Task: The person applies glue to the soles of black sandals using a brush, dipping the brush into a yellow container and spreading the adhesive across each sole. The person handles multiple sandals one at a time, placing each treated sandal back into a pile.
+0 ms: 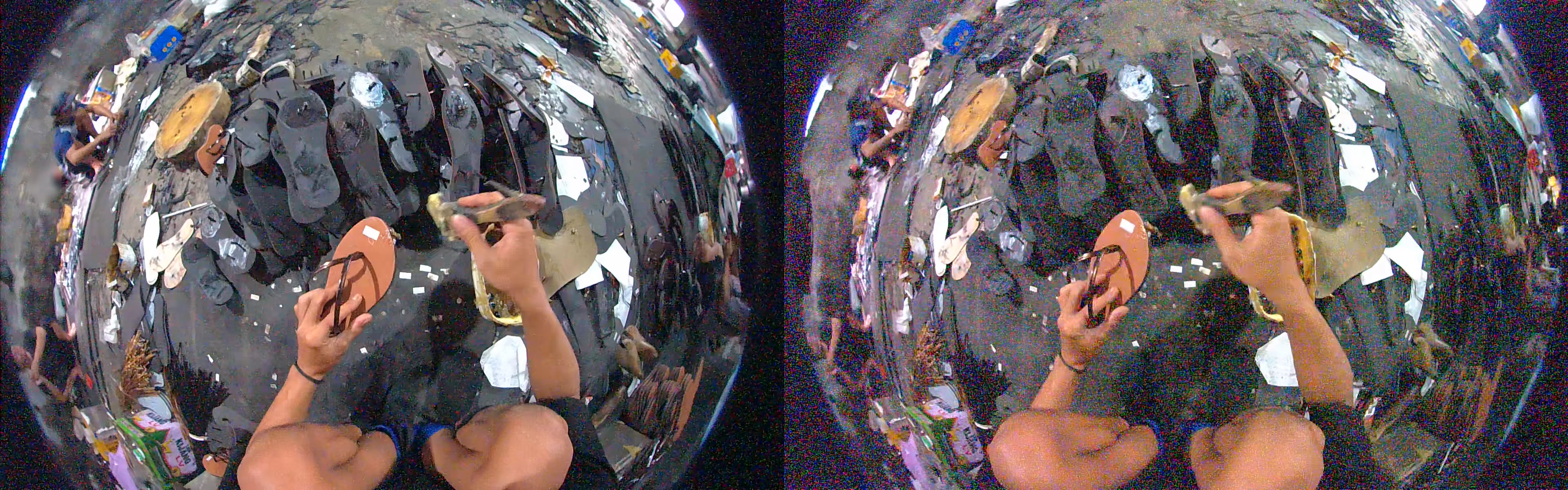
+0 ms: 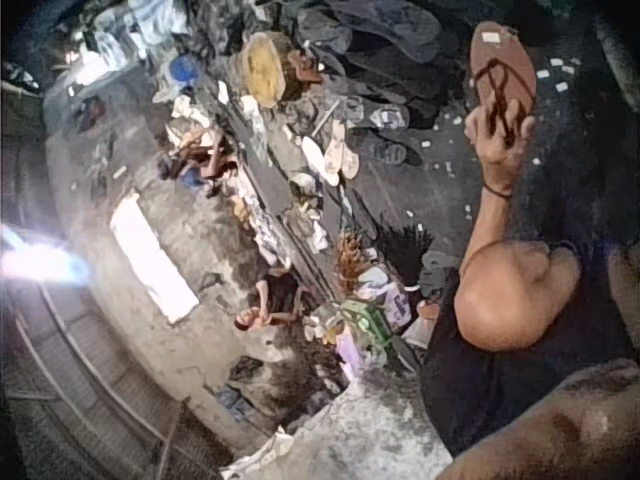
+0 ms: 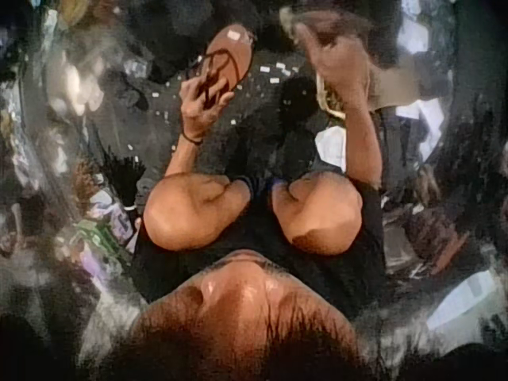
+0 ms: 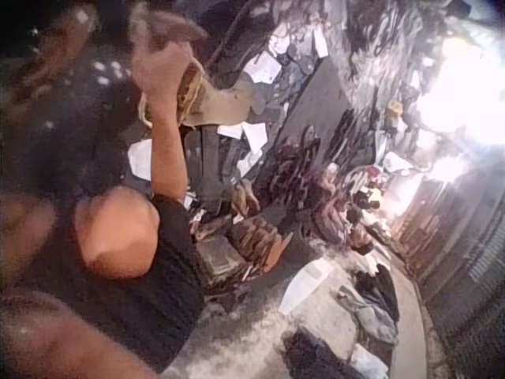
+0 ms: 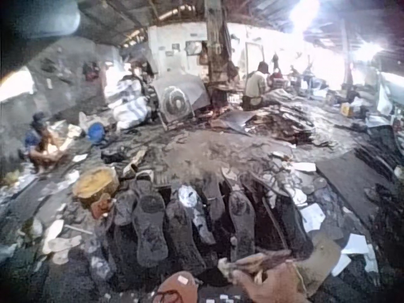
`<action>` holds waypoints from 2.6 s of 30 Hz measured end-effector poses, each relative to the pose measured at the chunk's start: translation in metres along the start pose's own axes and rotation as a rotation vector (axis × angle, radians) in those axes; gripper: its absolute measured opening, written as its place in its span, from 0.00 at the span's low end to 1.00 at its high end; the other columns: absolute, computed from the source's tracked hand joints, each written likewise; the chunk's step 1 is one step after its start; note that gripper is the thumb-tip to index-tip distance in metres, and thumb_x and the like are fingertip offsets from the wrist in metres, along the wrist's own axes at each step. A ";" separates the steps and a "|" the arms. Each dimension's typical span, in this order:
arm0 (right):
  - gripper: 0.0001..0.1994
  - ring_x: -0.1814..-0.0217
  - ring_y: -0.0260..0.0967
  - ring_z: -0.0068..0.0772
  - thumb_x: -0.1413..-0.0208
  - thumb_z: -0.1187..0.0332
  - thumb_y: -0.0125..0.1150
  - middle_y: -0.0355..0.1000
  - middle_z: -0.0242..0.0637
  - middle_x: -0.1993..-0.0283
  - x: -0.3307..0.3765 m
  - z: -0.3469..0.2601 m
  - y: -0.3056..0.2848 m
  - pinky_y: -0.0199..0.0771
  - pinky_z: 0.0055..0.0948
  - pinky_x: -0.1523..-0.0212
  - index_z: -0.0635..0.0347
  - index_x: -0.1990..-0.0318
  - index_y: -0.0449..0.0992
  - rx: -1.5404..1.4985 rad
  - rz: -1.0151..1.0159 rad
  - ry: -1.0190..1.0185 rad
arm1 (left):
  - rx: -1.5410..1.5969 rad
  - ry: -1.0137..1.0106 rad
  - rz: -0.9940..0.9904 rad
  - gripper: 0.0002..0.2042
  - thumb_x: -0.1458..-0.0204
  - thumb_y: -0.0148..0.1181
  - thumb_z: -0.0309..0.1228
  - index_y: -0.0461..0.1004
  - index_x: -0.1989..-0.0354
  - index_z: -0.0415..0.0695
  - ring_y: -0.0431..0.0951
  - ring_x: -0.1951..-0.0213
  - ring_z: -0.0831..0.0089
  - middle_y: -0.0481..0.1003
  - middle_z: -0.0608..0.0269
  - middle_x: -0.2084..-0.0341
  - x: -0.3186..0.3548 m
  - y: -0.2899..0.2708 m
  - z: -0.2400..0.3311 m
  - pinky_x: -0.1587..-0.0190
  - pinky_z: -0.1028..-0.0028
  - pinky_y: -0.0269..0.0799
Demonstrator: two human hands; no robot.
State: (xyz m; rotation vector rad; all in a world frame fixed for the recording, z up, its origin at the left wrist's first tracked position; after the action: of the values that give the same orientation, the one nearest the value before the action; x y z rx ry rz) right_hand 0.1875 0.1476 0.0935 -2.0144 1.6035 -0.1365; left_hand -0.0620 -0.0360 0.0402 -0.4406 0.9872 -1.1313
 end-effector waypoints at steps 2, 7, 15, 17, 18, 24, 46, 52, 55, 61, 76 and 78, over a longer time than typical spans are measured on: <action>0.09 0.60 0.80 0.36 0.44 0.67 0.68 0.80 0.39 0.64 0.011 -0.012 0.009 0.76 0.33 0.58 0.60 0.59 0.79 -0.026 -0.036 -0.013 | -0.037 0.013 -0.023 0.21 0.62 0.78 0.36 0.83 0.55 0.53 0.74 0.53 0.61 0.77 0.62 0.50 0.000 0.000 0.000 0.50 0.64 0.65; 0.11 0.57 0.76 0.48 0.45 0.60 0.67 0.79 0.41 0.64 0.011 -0.009 0.048 0.75 0.39 0.54 0.56 0.60 0.80 0.098 -0.176 -0.119 | -0.071 0.070 0.006 0.21 0.61 0.77 0.36 0.83 0.55 0.54 0.74 0.54 0.62 0.77 0.62 0.50 -0.004 -0.009 0.004 0.50 0.65 0.66; 0.11 0.58 0.75 0.34 0.44 0.66 0.68 0.79 0.38 0.61 0.034 0.039 0.036 0.73 0.32 0.51 0.61 0.57 0.79 -0.051 -0.127 0.212 | 0.155 -0.477 0.230 0.17 0.48 0.70 0.35 0.79 0.50 0.46 0.75 0.55 0.65 0.78 0.61 0.53 0.032 -0.063 -0.026 0.54 0.68 0.71; 0.10 0.53 0.73 0.31 0.43 0.67 0.67 0.78 0.38 0.57 0.046 0.037 0.036 0.70 0.32 0.46 0.60 0.57 0.80 0.002 -0.164 0.239 | 0.636 -1.010 0.457 0.15 0.41 0.64 0.35 0.77 0.49 0.42 0.76 0.58 0.67 0.78 0.61 0.55 0.043 -0.075 -0.059 0.55 0.68 0.73; 0.11 0.51 0.73 0.33 0.44 0.67 0.68 0.78 0.37 0.56 0.051 0.038 0.039 0.69 0.33 0.44 0.60 0.56 0.80 -0.062 -0.175 0.377 | 1.063 -0.937 0.696 0.17 0.34 0.52 0.41 0.74 0.48 0.40 0.78 0.61 0.70 0.78 0.60 0.59 0.039 -0.082 -0.082 0.57 0.67 0.76; 0.12 0.58 0.71 0.24 0.40 0.66 0.65 0.75 0.33 0.58 0.067 0.030 0.040 0.71 0.25 0.53 0.62 0.52 0.77 -0.131 -0.246 0.329 | 1.560 -0.921 0.850 0.23 0.37 0.52 0.50 0.71 0.45 0.43 0.80 0.56 0.56 0.79 0.55 0.53 0.009 -0.108 -0.247 0.51 0.59 0.79; 0.18 0.60 0.78 0.52 0.49 0.59 0.65 0.78 0.45 0.63 0.119 0.267 -0.165 0.78 0.50 0.60 0.60 0.55 0.74 1.132 0.062 0.735 | 0.802 -1.135 0.489 0.27 0.35 0.47 0.49 0.62 0.33 0.45 0.69 0.42 0.68 0.69 0.65 0.39 0.070 -0.013 -0.159 0.42 0.66 0.58; 0.18 0.54 0.76 0.58 0.46 0.54 0.62 0.79 0.50 0.60 0.137 0.220 -0.236 0.75 0.51 0.52 0.58 0.56 0.79 0.913 0.128 0.857 | 0.496 -1.030 0.240 0.21 0.33 0.49 0.40 0.64 0.36 0.43 0.70 0.43 0.69 0.70 0.63 0.42 0.099 -0.013 -0.117 0.41 0.65 0.62; 0.18 0.56 0.79 0.47 0.43 0.56 0.61 0.80 0.49 0.58 0.146 0.185 -0.279 0.75 0.42 0.53 0.60 0.54 0.81 0.816 0.299 0.693 | -0.111 -0.950 0.072 0.30 0.41 0.57 0.43 0.60 0.34 0.42 0.68 0.40 0.62 0.67 0.57 0.39 0.131 -0.046 -0.108 0.38 0.61 0.61; 0.18 0.41 0.70 0.36 0.31 0.59 0.53 0.73 0.43 0.40 0.134 0.127 -0.302 0.68 0.33 0.38 0.64 0.44 0.76 0.580 0.648 0.557 | -1.175 -1.374 -0.420 0.51 0.56 0.70 0.56 0.52 0.30 0.38 0.61 0.34 0.48 0.60 0.42 0.34 0.283 -0.194 -0.074 0.34 0.54 0.59; 0.18 0.58 0.78 0.45 0.37 0.57 0.61 0.80 0.48 0.60 0.081 0.109 -0.031 0.76 0.39 0.55 0.67 0.58 0.81 0.652 -0.154 0.280 | -0.402 -0.972 0.414 0.19 0.44 0.63 0.34 0.73 0.46 0.39 0.76 0.49 0.64 0.78 0.55 0.54 0.182 -0.232 -0.001 0.39 0.61 0.66; 0.24 0.61 0.77 0.54 0.40 0.48 0.62 0.79 0.51 0.63 0.079 0.117 -0.036 0.75 0.45 0.57 0.65 0.57 0.81 0.625 -0.190 0.271 | -0.079 -0.906 0.448 0.20 0.45 0.65 0.29 0.70 0.45 0.36 0.75 0.49 0.69 0.76 0.57 0.54 0.132 -0.197 -0.004 0.41 0.64 0.68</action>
State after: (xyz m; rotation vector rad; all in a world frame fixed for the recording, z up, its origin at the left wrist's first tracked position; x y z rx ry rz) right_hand 0.2889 0.1213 -0.0079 -1.6845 1.2910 -0.8986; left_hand -0.1616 -0.2334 0.1258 -0.6708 0.2945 -0.3921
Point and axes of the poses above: each hand's wrist, its own x-axis away from the middle knuckle, its own y-axis out of the palm, z = x × y, the point moved 2 cm from there along -x, towards the middle knuckle
